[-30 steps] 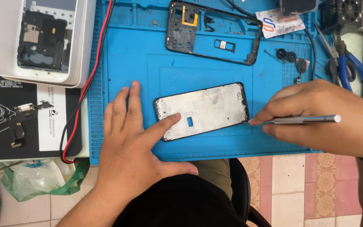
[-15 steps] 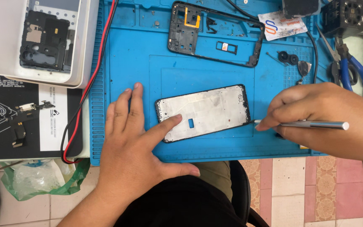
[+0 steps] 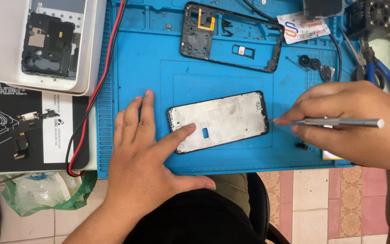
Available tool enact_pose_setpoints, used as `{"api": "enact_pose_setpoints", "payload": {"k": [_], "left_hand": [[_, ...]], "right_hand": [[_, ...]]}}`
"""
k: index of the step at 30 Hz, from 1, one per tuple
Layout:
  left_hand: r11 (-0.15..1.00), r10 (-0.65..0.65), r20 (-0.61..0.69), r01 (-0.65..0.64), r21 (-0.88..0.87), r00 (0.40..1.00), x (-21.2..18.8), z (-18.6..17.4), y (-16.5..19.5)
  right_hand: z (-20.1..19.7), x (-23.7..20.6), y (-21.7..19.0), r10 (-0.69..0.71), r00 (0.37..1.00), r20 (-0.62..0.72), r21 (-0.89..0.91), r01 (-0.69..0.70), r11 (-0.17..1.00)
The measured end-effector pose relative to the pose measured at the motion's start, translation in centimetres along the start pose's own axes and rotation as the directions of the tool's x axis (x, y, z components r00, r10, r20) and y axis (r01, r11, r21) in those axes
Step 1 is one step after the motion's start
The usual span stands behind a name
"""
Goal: The person applies adhesive from a glue bottle around the edge of a phone frame lying on a blue repair mat, then uses a metal tool to spread and clean the adhesive. They then pick up a replacement screen, align it with the frame, and press it into place while checking the fit.
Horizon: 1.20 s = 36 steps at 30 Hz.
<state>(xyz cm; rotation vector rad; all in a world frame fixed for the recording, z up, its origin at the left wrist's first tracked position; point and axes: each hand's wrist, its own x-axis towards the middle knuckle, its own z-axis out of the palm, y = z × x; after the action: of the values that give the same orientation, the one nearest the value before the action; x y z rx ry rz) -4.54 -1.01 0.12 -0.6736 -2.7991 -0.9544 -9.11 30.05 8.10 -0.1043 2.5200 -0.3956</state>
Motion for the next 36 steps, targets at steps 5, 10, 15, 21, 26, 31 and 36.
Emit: {"api": "enact_pose_setpoints", "payload": {"k": [5,10,15,21,26,31,36], "left_hand": [[1.0,-0.004,-0.003,0.004,-0.003,1.0,0.0,0.0,0.0],[1.0,0.003,-0.011,-0.003,0.006,1.0,-0.1,0.1,0.0],[1.0,0.005,-0.016,-0.004,0.016,1.0,-0.1,0.2,-0.1],[1.0,0.008,-0.025,-0.008,0.005,1.0,-0.3,0.3,-0.1],[1.0,0.022,-0.033,-0.022,-0.007,0.999,-0.1,0.2,-0.1],[0.99,-0.005,-0.07,-0.004,-0.138,0.998,-0.2,-0.8,-0.1],[0.977,0.0,-0.249,-0.053,-0.208,0.968,-0.6,-2.1,0.4]], "right_hand": [[0.3,0.1,-0.9,-0.028,0.991,-0.131,-0.027,0.025,0.999],[1.3,-0.2,-0.7,0.154,0.971,-0.181,0.098,-0.138,0.986],[2.4,0.0,-0.2,-0.003,0.958,-0.288,0.186,0.059,0.981],[3.5,-0.4,1.9,0.074,0.953,-0.292,0.235,-0.003,0.972],[4.7,-2.3,6.1,0.043,0.887,-0.46,0.552,0.247,0.797],[3.9,-3.5,9.4,0.195,0.895,-0.401,0.443,0.003,0.896],[3.8,-3.1,9.1,0.412,0.864,-0.291,-0.154,-0.467,0.871]]}}
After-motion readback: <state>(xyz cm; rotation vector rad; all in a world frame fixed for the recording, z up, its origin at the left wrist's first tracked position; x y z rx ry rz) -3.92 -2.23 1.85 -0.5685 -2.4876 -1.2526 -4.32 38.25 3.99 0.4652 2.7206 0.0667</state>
